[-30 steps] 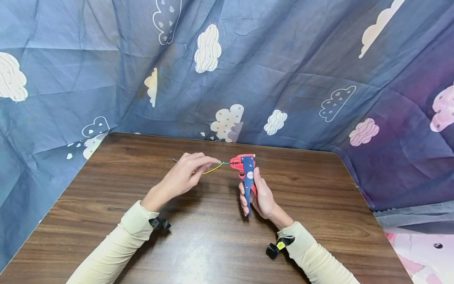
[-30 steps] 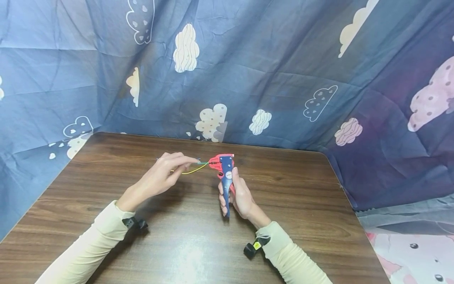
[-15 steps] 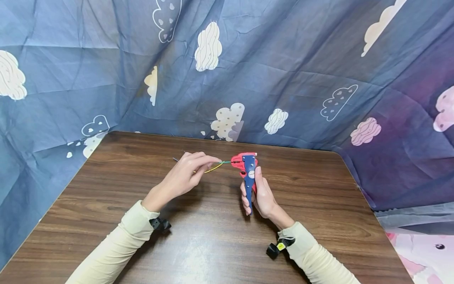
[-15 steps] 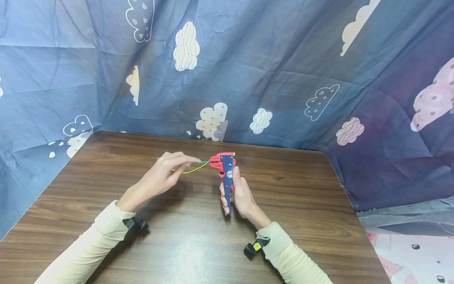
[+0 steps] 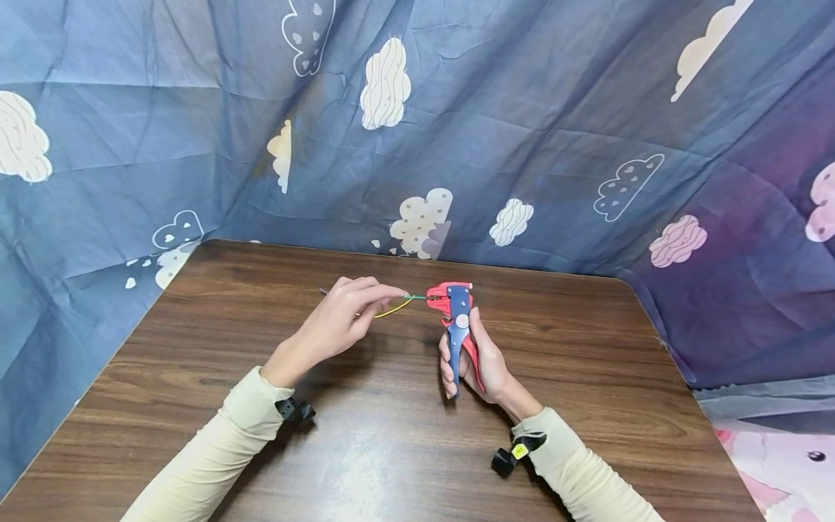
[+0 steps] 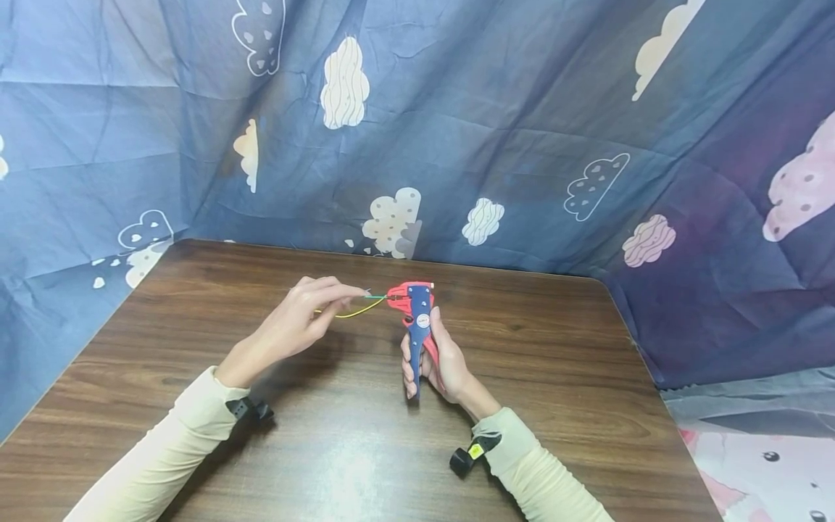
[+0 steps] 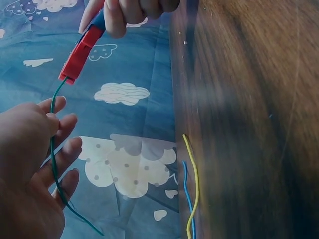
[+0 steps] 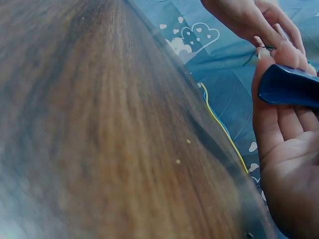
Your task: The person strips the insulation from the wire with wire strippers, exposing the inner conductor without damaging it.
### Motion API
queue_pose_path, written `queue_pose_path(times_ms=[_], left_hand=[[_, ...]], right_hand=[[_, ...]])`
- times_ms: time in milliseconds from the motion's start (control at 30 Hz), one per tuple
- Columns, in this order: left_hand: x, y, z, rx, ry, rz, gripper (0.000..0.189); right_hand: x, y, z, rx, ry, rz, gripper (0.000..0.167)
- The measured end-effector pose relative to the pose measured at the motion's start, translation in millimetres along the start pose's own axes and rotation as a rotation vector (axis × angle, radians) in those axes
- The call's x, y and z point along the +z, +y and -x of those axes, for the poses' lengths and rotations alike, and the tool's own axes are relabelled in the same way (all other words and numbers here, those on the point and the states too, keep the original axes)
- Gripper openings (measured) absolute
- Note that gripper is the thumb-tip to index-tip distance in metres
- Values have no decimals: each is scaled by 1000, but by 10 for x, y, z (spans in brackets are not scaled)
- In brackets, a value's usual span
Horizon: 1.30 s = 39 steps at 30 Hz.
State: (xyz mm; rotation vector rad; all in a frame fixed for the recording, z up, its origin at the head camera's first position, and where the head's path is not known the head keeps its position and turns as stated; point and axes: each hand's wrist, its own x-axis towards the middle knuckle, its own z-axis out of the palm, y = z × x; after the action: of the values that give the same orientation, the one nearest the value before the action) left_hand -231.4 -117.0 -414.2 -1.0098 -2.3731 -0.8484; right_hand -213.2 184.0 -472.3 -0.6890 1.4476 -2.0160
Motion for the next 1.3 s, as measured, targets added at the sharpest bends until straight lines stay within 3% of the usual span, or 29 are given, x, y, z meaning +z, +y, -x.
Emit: queue_pose_path(times_ms=[333,967,1300], left_hand=[[-67,-10,-13,-26,5,14,36],[-23,12,2,-4,-4,16,36],[-2,22,-5,25,-2,32,33]], right_hand=[[-24,-6,9,8,-9,-26,86],[-12,-6,15,-18,13,6,83],[30,-30,21,-25,112,50,83]])
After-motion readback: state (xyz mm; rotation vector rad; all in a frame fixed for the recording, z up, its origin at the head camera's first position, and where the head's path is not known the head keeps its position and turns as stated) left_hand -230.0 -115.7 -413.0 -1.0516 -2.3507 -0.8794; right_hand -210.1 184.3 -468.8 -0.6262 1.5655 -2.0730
